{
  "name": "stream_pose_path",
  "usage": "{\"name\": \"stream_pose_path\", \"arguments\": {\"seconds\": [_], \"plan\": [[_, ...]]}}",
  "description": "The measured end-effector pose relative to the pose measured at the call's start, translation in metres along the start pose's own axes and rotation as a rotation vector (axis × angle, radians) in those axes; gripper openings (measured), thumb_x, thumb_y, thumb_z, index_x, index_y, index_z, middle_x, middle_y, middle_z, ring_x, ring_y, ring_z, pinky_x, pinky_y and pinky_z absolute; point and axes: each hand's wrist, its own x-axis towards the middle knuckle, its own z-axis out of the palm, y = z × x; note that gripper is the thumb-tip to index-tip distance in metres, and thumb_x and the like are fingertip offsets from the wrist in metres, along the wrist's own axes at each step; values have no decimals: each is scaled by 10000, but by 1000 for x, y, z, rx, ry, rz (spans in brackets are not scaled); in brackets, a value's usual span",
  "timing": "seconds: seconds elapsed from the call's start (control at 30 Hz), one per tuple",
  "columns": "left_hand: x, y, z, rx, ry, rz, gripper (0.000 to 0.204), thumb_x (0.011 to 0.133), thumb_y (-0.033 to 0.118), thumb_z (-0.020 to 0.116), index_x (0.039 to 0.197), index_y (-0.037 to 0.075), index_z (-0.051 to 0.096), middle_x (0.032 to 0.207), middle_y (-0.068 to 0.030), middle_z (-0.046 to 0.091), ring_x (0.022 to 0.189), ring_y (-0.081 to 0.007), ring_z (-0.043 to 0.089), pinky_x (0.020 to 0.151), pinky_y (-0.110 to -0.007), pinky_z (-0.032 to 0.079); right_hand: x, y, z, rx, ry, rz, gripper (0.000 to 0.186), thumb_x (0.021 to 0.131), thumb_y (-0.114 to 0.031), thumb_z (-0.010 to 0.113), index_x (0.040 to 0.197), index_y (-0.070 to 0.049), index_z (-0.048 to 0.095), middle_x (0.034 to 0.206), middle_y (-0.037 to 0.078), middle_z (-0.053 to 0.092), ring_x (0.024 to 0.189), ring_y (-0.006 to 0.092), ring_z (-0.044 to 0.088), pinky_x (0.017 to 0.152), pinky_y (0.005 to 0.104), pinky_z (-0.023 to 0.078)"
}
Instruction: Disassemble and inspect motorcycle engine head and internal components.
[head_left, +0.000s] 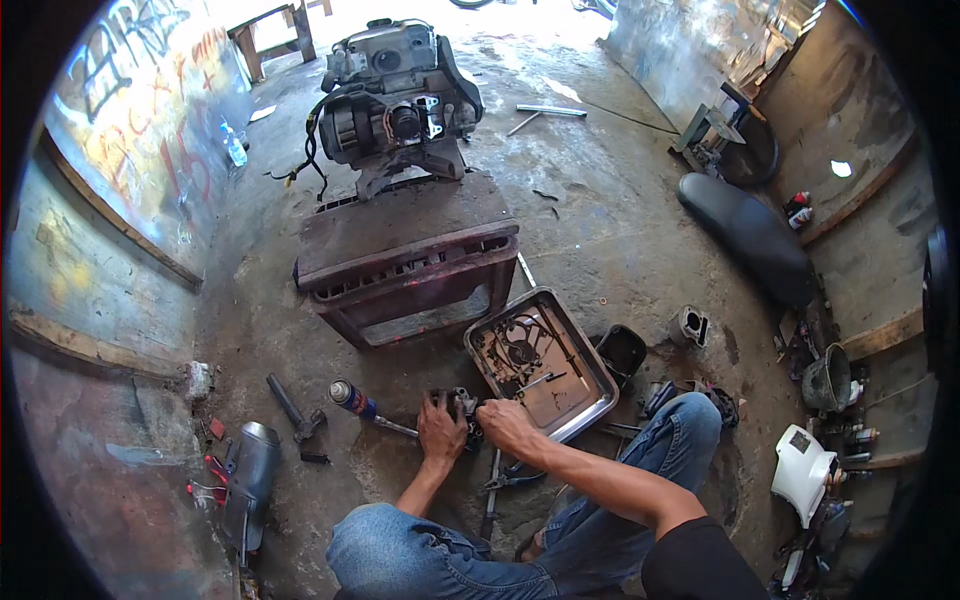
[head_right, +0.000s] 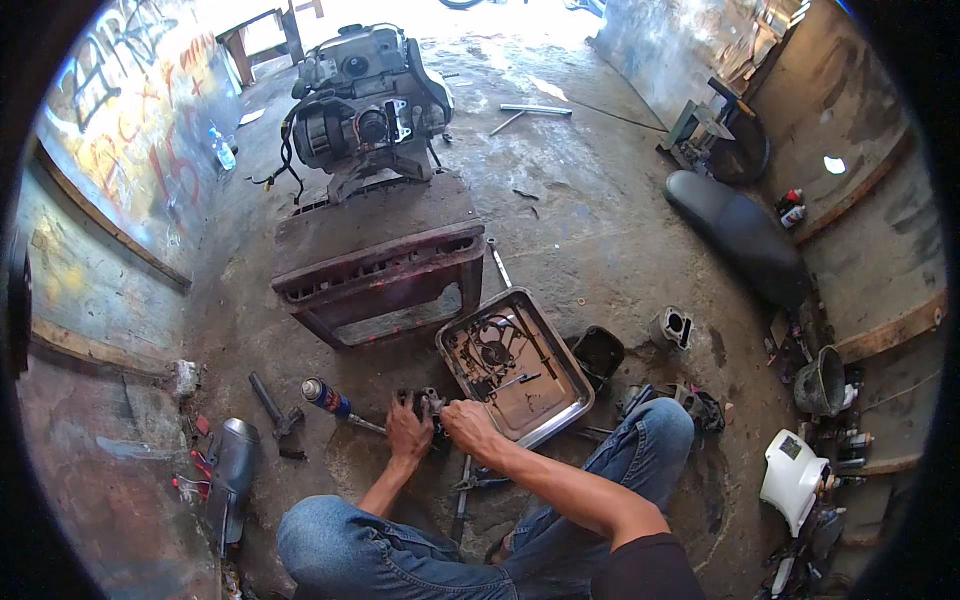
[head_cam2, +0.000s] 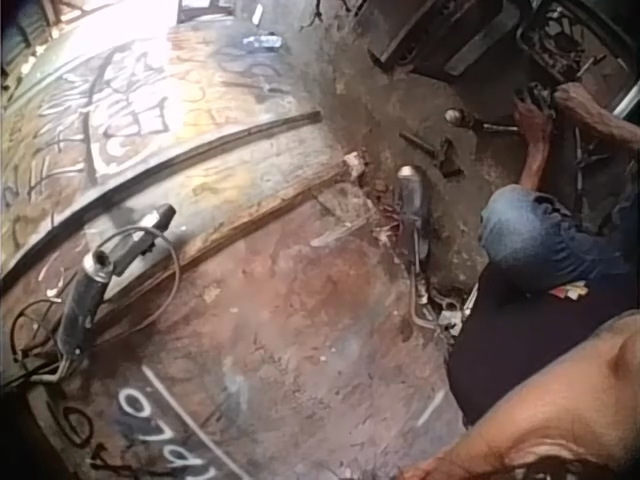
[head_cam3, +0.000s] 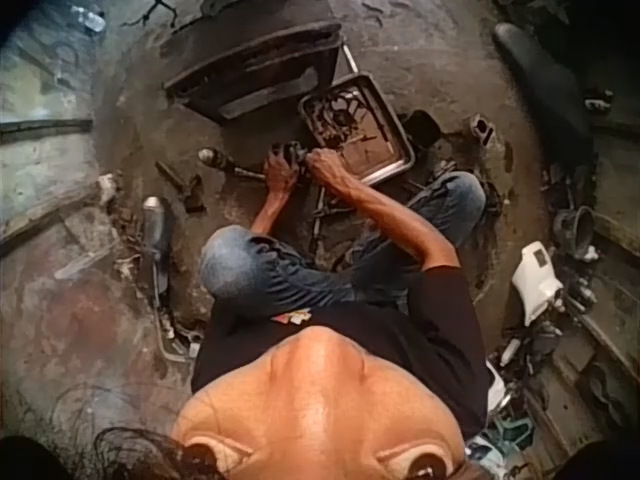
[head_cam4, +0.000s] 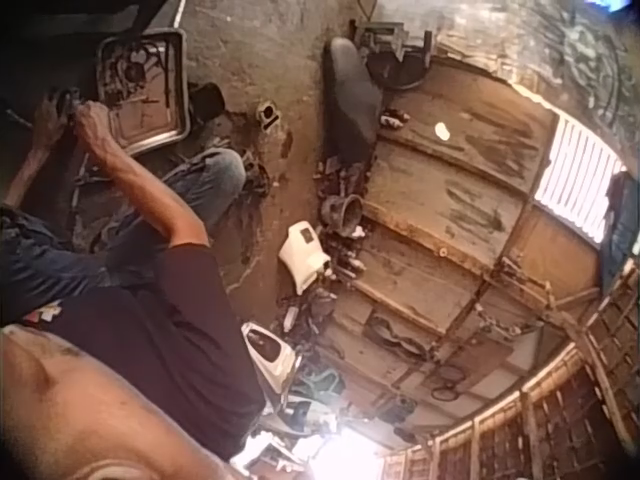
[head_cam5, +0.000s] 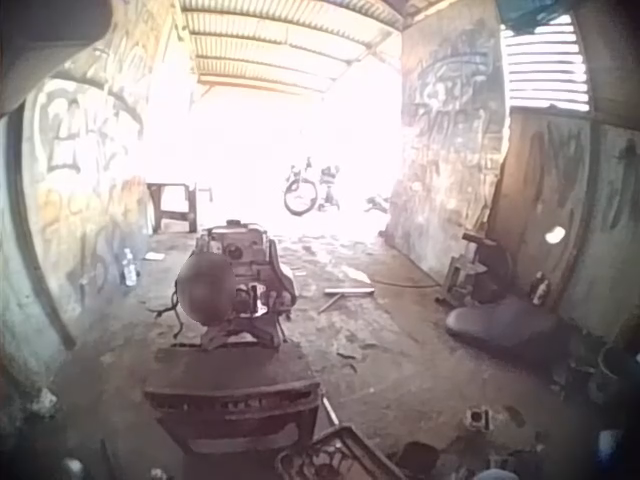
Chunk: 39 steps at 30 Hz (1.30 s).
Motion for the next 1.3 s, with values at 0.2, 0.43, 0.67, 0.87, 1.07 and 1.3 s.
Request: {"name": "stream_pose_path", "arguments": {"seconds": [0.2,0.43,0.67,0.87,1.07,1.3], "plan": [[-1,2,-2,-3,-1,-3,446,958,325,554,1209,-35,634,1343,-351,501,1208,-489,526,1040,-501,428,4,5,2,27,22,51,89,765,-96,648,743,-19,686,744,202,686,693,371,704,609,458,571],[-1,1,-1,-11,-59,-37,475,962,335,553,1260,-30,610,1379,-358,476,1247,-504,498,1064,-500,413,1,6,1,-1,8,14,91,761,-92,647,724,-23,693,742,208,687,691,362,708,600,460,571],[-1,-2,3,14,-16,-13,437,960,328,554,1188,-33,645,1354,-357,493,1212,-492,524,1048,-494,424,5,5,-7,-30,-54,-44,121,787,-98,628,726,-16,691,745,207,688,694,360,709,600,452,568],[1,0,0,-14,-5,5,408,958,314,557,1177,-18,649,1321,-347,516,1173,-484,546,1002,-504,449,9,3,-15,-8,-44,-155,146,835,-98,586,795,-4,690,745,201,686,699,354,709,598,439,565],[1,4,-2,3,7,15,408,959,306,558,1191,-20,640,1315,-344,521,1168,-481,548,999,-504,450,8,6,-5,-113,-61,-158,91,786,-95,655,763,-24,706,758,169,703,721,300,724,603,391,564],[0,-4,3,18,-10,-1,437,964,307,551,1222,-38,628,1346,-356,500,1209,-492,523,1049,-497,420,6,4,10,-203,-29,-185,152,856,-147,619,887,-20,696,857,154,678,751,258,709,592,366,541]]}}
